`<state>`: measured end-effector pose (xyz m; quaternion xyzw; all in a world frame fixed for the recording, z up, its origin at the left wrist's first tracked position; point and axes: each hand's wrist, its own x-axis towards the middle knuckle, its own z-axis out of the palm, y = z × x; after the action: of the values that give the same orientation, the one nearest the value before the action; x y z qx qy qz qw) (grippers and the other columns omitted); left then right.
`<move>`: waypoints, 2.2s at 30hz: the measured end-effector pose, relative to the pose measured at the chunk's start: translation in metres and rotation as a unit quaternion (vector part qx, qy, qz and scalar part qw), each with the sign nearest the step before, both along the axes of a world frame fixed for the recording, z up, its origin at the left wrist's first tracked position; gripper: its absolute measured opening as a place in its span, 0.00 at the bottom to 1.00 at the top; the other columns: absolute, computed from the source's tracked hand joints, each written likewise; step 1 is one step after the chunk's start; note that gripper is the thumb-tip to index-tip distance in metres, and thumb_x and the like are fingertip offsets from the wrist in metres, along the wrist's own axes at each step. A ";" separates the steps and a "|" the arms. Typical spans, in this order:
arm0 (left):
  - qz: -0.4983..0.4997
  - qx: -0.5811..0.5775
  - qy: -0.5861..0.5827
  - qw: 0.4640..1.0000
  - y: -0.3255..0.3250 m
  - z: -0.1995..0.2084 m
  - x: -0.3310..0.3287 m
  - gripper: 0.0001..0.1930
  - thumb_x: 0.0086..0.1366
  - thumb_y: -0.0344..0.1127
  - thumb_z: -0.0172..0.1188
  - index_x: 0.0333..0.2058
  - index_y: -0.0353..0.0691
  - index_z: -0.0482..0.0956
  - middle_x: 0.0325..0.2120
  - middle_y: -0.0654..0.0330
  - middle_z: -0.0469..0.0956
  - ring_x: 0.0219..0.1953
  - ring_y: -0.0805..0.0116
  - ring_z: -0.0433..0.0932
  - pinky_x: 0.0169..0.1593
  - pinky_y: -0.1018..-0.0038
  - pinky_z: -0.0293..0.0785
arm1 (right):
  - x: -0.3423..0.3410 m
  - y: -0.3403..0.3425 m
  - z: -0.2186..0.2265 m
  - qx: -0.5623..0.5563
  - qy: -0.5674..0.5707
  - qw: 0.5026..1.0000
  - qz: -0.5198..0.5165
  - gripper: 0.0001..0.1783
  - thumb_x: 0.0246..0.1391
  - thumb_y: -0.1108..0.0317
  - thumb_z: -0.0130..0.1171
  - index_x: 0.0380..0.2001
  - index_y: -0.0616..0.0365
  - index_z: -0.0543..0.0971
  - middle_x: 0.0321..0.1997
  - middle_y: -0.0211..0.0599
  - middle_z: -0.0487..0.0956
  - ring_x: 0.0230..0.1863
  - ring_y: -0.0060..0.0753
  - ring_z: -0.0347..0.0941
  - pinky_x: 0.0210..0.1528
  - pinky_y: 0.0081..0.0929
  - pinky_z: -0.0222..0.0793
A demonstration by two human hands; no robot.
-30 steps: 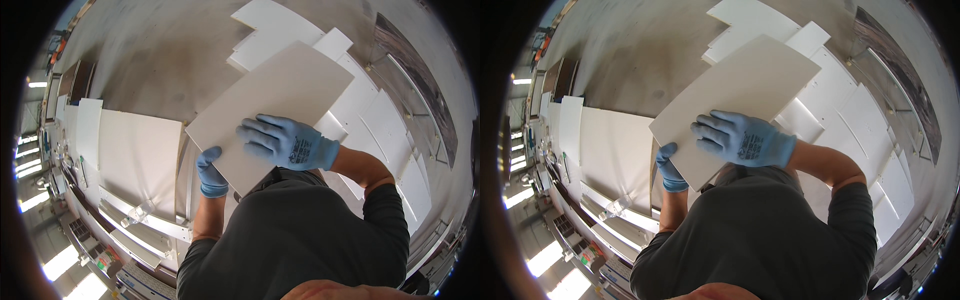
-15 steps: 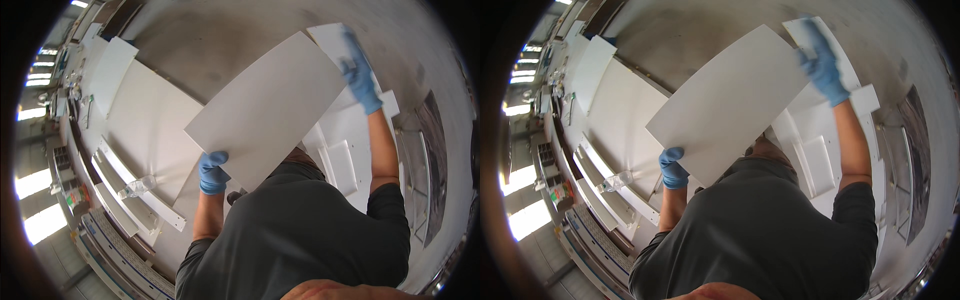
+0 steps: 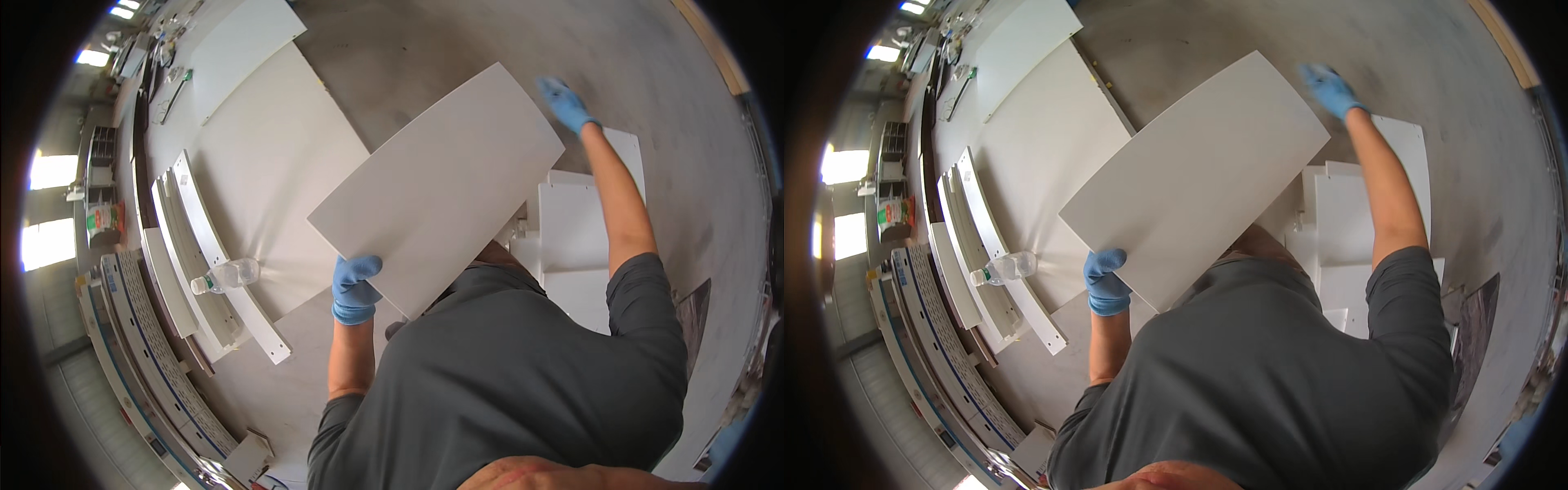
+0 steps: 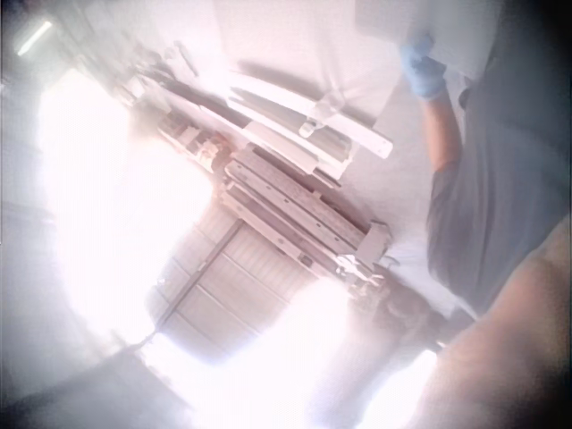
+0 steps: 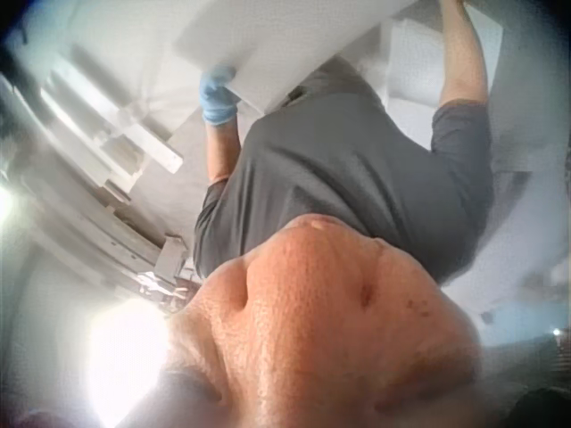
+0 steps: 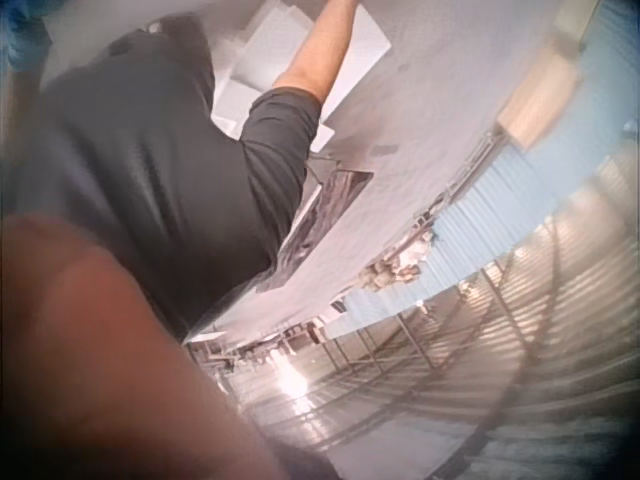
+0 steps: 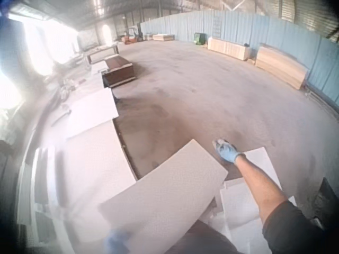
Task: The person picks white and brown flat panels from a pile, wipes them with a cloth, and stacks them on a workbench. The person handles panels one at a time, flips them over, and places them in a neat stack.
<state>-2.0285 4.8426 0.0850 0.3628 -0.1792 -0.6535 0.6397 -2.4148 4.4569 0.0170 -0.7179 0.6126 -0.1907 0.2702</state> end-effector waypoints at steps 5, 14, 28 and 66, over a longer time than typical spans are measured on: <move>0.128 0.025 0.144 0.981 -0.033 -0.024 0.020 0.44 0.50 0.37 0.64 0.67 0.29 0.65 0.57 0.42 0.77 0.56 0.42 0.79 0.58 0.52 0.80 | -0.024 -0.088 -0.032 0.196 -0.494 0.836 -0.136 0.47 0.70 0.28 0.37 0.67 0.60 0.74 0.61 0.40 0.83 0.63 0.42 0.76 0.67 0.37 0.69; 0.220 -0.015 0.195 0.956 -0.218 -0.063 -0.002 0.46 0.50 0.40 0.64 0.69 0.30 0.61 0.57 0.40 0.75 0.57 0.41 0.79 0.55 0.51 0.83 | 0.092 -0.237 0.058 0.402 -0.679 0.572 0.223 0.53 0.66 0.23 0.40 0.70 0.63 0.69 0.70 0.43 0.74 0.68 0.36 0.70 0.69 0.32 0.67; 0.302 0.009 0.189 0.934 -0.446 -0.053 -0.020 0.46 0.51 0.36 0.62 0.69 0.28 0.58 0.58 0.35 0.73 0.57 0.37 0.78 0.56 0.47 0.83 | 0.167 -0.441 0.127 0.329 -0.651 0.674 0.120 0.56 0.63 0.23 0.45 0.73 0.64 0.64 0.76 0.42 0.67 0.74 0.39 0.65 0.73 0.36 0.62; 0.231 0.019 0.089 0.969 -1.474 -0.131 0.315 0.53 0.64 0.85 0.35 0.76 0.55 0.55 0.76 0.57 0.56 0.74 0.51 0.58 0.75 0.46 0.54 | 0.469 -1.325 0.175 0.185 -0.654 0.664 0.312 0.43 0.48 0.74 0.59 0.71 0.68 0.67 0.74 0.43 0.71 0.74 0.37 0.66 0.77 0.34 0.57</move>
<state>-1.7136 3.3686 -0.0462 0.3465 -0.0202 -0.5214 0.7795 -1.9455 3.1315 0.1920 -0.4927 0.0415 -0.3982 0.7726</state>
